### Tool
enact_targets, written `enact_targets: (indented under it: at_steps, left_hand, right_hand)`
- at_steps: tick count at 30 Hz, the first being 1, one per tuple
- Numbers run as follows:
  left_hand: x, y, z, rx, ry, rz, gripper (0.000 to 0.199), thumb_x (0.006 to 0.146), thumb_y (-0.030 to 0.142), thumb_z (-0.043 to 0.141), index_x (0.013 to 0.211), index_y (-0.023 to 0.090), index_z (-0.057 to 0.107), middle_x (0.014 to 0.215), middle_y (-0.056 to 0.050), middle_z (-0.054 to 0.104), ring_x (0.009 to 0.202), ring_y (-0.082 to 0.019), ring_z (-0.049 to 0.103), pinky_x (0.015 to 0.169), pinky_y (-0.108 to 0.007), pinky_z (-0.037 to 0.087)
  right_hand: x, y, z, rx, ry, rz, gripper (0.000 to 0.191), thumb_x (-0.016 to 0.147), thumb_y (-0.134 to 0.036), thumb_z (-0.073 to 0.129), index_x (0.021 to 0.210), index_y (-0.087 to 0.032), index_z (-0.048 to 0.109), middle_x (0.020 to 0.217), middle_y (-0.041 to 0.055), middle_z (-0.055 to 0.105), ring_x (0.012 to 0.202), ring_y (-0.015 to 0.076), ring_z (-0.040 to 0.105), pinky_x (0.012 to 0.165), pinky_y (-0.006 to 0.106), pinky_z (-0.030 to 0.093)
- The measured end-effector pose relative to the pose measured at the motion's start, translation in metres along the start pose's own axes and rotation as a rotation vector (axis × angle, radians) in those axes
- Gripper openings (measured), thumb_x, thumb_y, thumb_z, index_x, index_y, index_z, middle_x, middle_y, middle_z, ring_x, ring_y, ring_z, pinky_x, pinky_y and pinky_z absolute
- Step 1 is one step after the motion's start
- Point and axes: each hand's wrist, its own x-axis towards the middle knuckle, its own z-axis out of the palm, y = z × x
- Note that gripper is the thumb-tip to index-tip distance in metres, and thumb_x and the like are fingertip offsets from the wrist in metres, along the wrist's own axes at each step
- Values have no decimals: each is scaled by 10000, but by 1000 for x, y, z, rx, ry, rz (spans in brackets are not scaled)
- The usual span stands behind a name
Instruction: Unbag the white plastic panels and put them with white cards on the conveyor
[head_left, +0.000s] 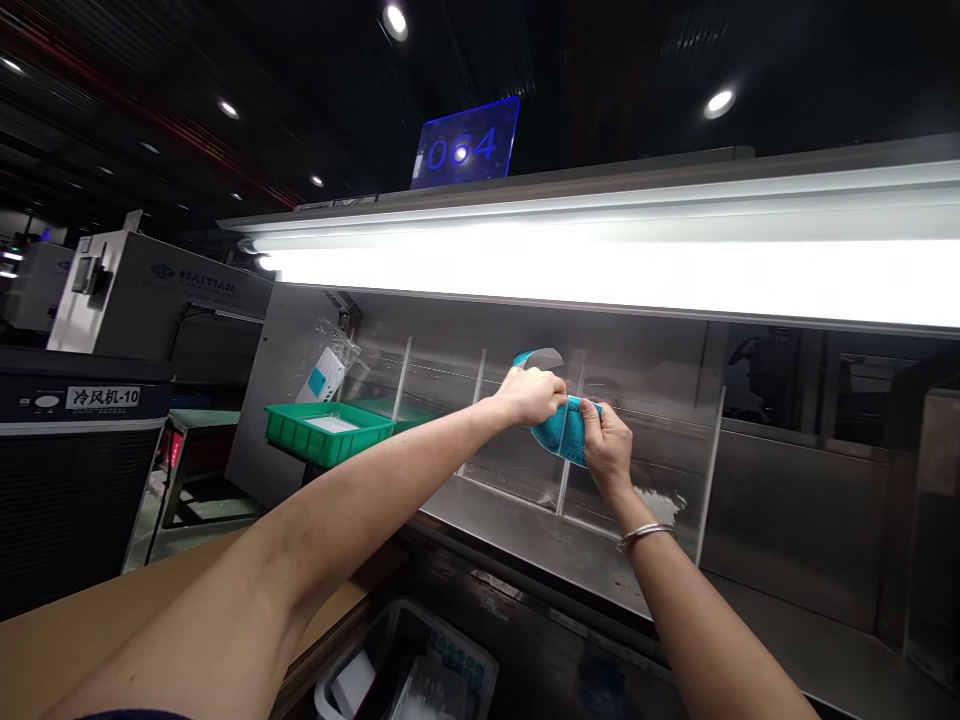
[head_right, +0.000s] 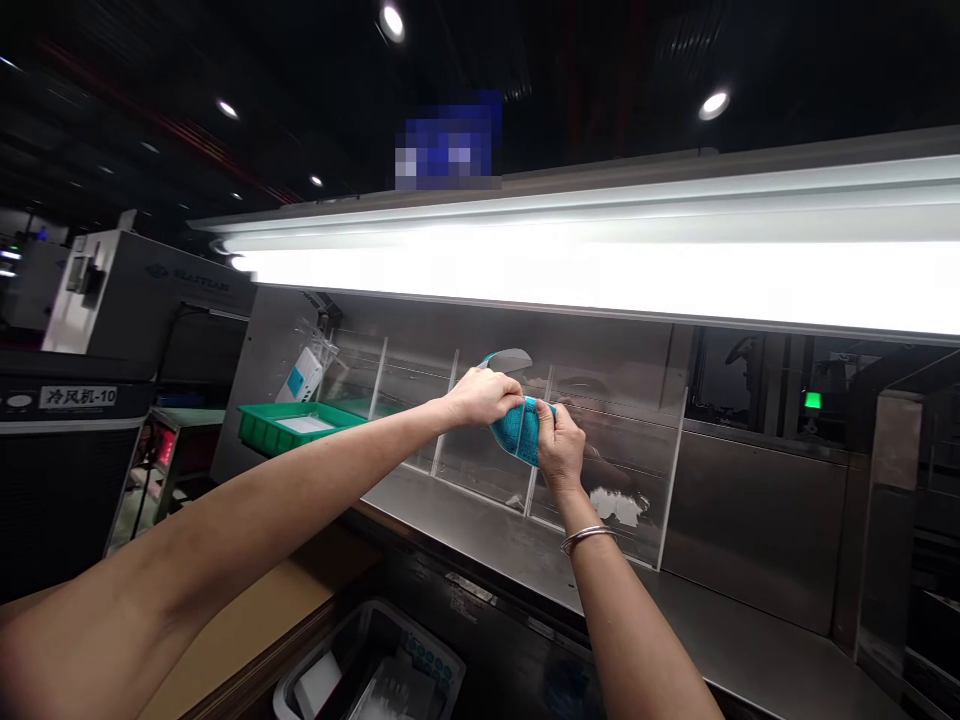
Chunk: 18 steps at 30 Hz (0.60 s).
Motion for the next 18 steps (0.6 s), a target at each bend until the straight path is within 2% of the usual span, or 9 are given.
enact_targets:
  at_steps: [2, 7, 10, 12, 15, 18]
  left_hand:
    - [1, -4, -1, 2, -12, -11, 307, 859, 388, 383, 902, 263, 660, 940, -21, 692, 923, -216, 608, 879, -383, 391]
    - [0, -20, -8, 16, -20, -60, 335, 872, 343, 330, 956, 234, 635, 1004, -62, 672, 939, -245, 602, 798, -379, 427]
    - [-5, -21, -3, 17, -78, 39, 306, 857, 338, 367, 941, 228, 639, 970, -79, 678, 883, -242, 613, 764, -358, 430]
    - [-10, -14, 7, 11, -137, 176, 228, 832, 309, 434, 874, 248, 650, 876, -45, 692, 833, -210, 616, 845, -373, 391]
    - [-18, -6, 20, -5, -216, 342, 126, 779, 231, 529, 746, 255, 649, 719, 9, 684, 749, -163, 607, 942, -388, 310]
    - [-26, -11, 18, -52, -231, 359, 146, 814, 271, 507, 827, 264, 652, 758, 8, 687, 711, -148, 596, 797, -299, 392]
  right_hand:
    - [1, 7, 6, 7, 12, 31, 407, 847, -521, 398, 615, -200, 491, 501, -45, 420, 511, 119, 373, 530, 239, 305]
    - [9, 36, 7, 2, 282, 406, 424, 814, -549, 371, 565, -216, 456, 498, -6, 463, 507, 162, 419, 520, 285, 348]
    - [-1, 33, -3, 7, 317, 464, 425, 829, -548, 329, 585, -221, 447, 470, -25, 418, 449, 148, 384, 455, 280, 341]
    - [-20, 16, -13, 84, 280, 446, 412, 824, -562, 367, 597, -225, 436, 471, -46, 378, 425, 127, 346, 415, 261, 318]
    - [-59, -15, -35, 267, 157, 414, 391, 795, -562, 477, 598, -228, 426, 483, -56, 340, 421, 109, 309, 385, 245, 286]
    - [-85, -33, -65, 441, -27, 531, 340, 753, -529, 584, 658, -212, 506, 499, -55, 368, 423, 96, 322, 374, 229, 285]
